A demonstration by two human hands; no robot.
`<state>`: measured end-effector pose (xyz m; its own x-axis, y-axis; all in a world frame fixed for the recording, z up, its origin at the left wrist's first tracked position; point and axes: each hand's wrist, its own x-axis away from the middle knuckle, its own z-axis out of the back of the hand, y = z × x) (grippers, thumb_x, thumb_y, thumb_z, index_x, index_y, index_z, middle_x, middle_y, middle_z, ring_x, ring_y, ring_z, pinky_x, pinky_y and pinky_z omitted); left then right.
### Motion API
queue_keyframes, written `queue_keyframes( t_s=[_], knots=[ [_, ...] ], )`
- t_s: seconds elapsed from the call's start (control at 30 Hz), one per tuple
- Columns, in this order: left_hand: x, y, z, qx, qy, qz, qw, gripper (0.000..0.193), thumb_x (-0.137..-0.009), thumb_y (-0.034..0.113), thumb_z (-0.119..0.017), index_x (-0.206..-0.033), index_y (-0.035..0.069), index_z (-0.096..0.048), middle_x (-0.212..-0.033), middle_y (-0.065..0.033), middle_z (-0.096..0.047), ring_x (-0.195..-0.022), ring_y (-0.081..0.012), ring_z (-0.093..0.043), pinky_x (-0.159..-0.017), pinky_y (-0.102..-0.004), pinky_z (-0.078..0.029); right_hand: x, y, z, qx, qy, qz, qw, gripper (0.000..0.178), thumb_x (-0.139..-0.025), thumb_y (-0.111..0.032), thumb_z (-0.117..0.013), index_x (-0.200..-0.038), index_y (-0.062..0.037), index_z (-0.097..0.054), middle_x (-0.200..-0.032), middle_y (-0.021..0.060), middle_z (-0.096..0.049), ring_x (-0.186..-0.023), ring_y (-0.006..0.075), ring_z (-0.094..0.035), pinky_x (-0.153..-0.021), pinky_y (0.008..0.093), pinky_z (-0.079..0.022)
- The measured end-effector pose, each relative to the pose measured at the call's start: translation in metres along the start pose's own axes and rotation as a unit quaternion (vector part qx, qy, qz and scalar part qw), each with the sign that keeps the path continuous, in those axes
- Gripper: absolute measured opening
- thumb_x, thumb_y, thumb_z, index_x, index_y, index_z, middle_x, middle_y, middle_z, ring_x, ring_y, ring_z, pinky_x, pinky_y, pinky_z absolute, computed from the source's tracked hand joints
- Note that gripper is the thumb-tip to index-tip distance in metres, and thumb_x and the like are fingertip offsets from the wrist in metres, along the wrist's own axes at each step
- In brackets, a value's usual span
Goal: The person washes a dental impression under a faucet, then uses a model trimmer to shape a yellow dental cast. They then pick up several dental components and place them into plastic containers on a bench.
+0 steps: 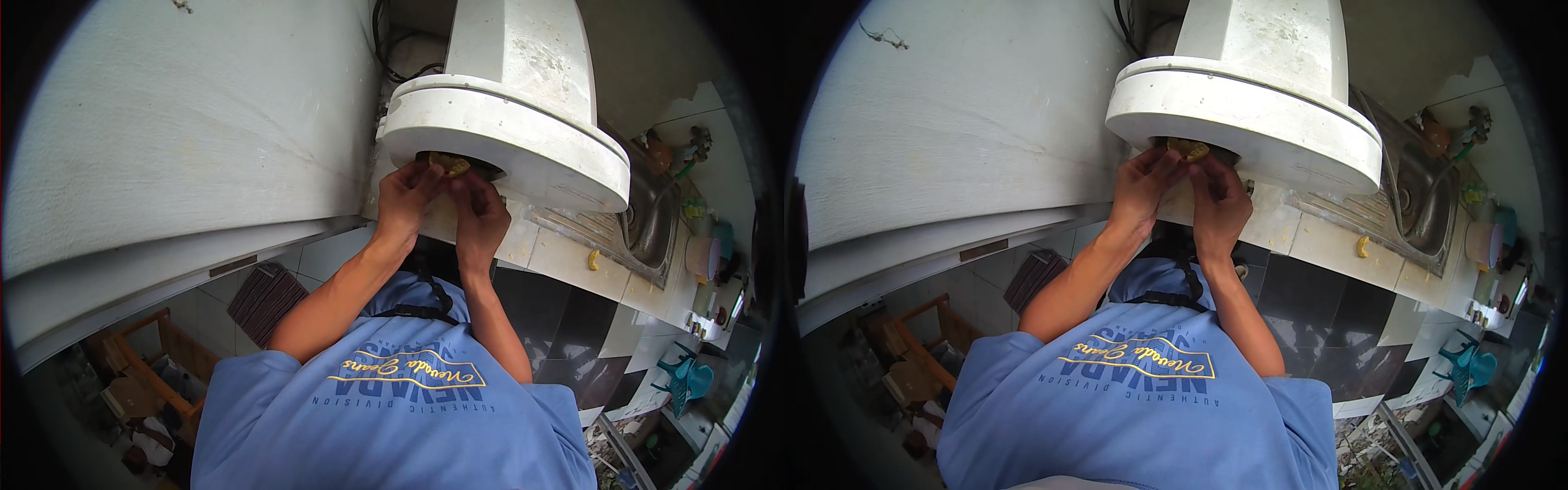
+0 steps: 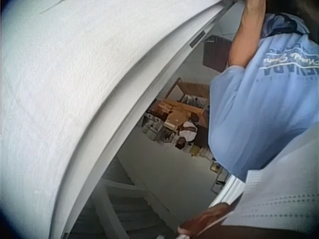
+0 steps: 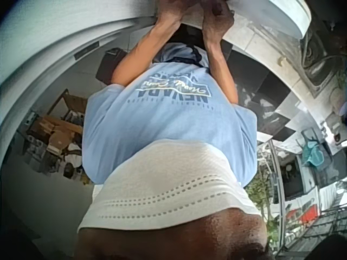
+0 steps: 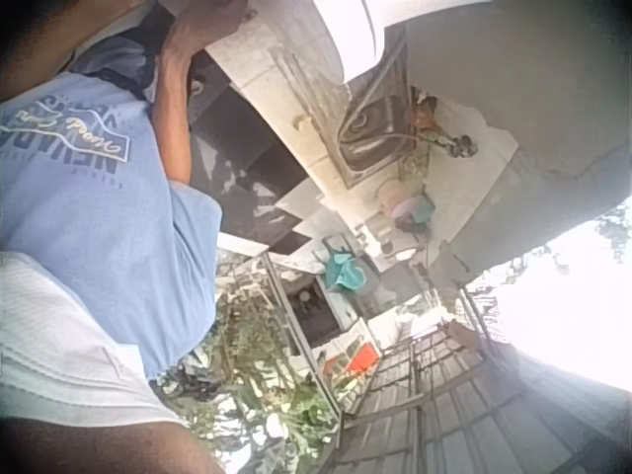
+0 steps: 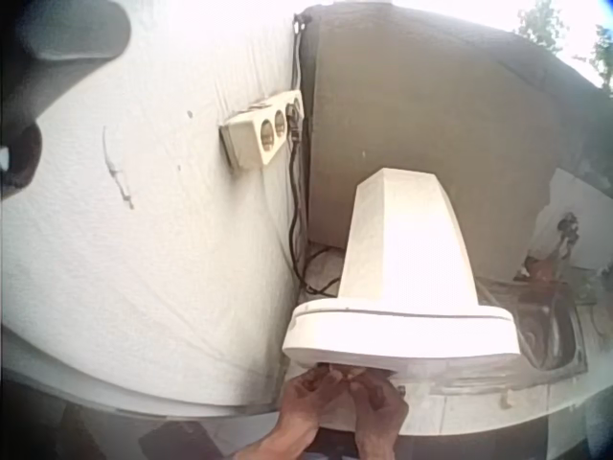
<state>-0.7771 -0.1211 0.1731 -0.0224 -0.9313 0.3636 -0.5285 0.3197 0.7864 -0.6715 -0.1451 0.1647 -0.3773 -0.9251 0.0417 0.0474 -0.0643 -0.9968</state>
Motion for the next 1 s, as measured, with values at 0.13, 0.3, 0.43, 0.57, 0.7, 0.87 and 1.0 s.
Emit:
queue_keyframes(
  t_s=[0.13, 0.3, 0.43, 0.57, 0.7, 0.87, 1.0],
  knots=[
    [-0.0020, 0.0008, -0.0002, -0.008, -0.002, 0.001, 1.000, 0.024, -0.090, 0.011, -0.063, -0.105, -0.007, -0.060, -0.101, -0.0123, -0.065, -0.091, -0.0170, -0.064, -0.086, -0.0280, -0.053, 0.0013, -0.0032, -0.0004, 0.006, 0.007, -0.001, 1.000, 0.024, -0.085, -0.010, -0.068, -0.106, 0.0012, -0.065, -0.091, 0.0078, -0.069, -0.082, 0.0110, -0.064, -0.074, 0.0242, -0.050],
    [-0.0040, 0.0005, -0.0004, -0.008, -0.006, 0.003, 1.000, 0.023, -0.089, 0.011, -0.063, -0.104, -0.006, -0.061, -0.100, -0.0123, -0.066, -0.092, -0.0176, -0.064, -0.086, -0.0291, -0.053, 0.0009, -0.0052, 0.0016, 0.002, 0.004, -0.013, 1.000, 0.025, -0.085, -0.010, -0.068, -0.107, 0.0016, -0.065, -0.092, 0.0077, -0.069, -0.083, 0.0110, -0.064, -0.074, 0.0237, -0.050],
    [-0.0048, -0.0011, 0.0008, -0.010, -0.009, 0.005, 1.000, 0.022, -0.089, 0.011, -0.063, -0.104, -0.006, -0.062, -0.101, -0.0125, -0.066, -0.093, -0.0180, -0.064, -0.088, -0.0301, -0.053, 0.0007, -0.0020, 0.0015, -0.012, 0.000, -0.008, 1.000, 0.027, -0.085, -0.010, -0.068, -0.109, 0.0027, -0.064, -0.094, 0.0086, -0.069, -0.085, 0.0111, -0.063, -0.077, 0.0239, -0.049],
    [-0.0055, -0.0005, 0.0001, -0.017, -0.007, 0.008, 1.000, 0.022, -0.089, 0.011, -0.063, -0.103, -0.006, -0.062, -0.101, -0.0130, -0.065, -0.093, -0.0183, -0.064, -0.088, -0.0309, -0.053, 0.0009, -0.0007, 0.0016, -0.029, 0.002, -0.004, 1.000, 0.026, -0.085, -0.009, -0.068, -0.109, 0.0016, -0.064, -0.094, 0.0081, -0.069, -0.085, 0.0112, -0.064, -0.076, 0.0238, -0.050],
    [-0.0049, 0.0019, -0.0007, -0.021, -0.006, 0.010, 1.000, 0.022, -0.089, 0.010, -0.063, -0.103, -0.007, -0.062, -0.101, -0.0130, -0.065, -0.093, -0.0182, -0.064, -0.087, -0.0313, -0.054, 0.0017, -0.0039, 0.0032, -0.021, -0.008, -0.020, 1.000, 0.028, -0.086, -0.008, -0.067, -0.110, 0.0057, -0.062, -0.097, 0.0101, -0.068, -0.089, 0.0124, -0.063, -0.081, 0.0248, -0.049],
    [-0.0041, 0.0033, -0.0029, -0.016, -0.017, -0.006, 1.000, 0.021, -0.089, 0.009, -0.063, -0.103, -0.006, -0.062, -0.099, -0.0118, -0.065, -0.091, -0.0174, -0.064, -0.086, -0.0306, -0.054, 0.0014, -0.0019, 0.0045, -0.032, -0.013, -0.021, 0.999, 0.028, -0.086, -0.008, -0.067, -0.110, 0.0054, -0.062, -0.099, 0.0100, -0.068, -0.092, 0.0125, -0.063, -0.083, 0.0251, -0.048],
    [-0.0030, 0.0044, -0.0032, -0.015, -0.015, -0.002, 1.000, 0.021, -0.089, 0.009, -0.064, -0.103, -0.006, -0.062, -0.099, -0.0117, -0.065, -0.091, -0.0172, -0.064, -0.086, -0.0303, -0.054, 0.0019, -0.0018, 0.0039, -0.034, -0.014, -0.020, 0.999, 0.027, -0.087, -0.008, -0.066, -0.110, 0.0053, -0.062, -0.099, 0.0099, -0.068, -0.092, 0.0126, -0.063, -0.083, 0.0251, -0.049]
  ],
)
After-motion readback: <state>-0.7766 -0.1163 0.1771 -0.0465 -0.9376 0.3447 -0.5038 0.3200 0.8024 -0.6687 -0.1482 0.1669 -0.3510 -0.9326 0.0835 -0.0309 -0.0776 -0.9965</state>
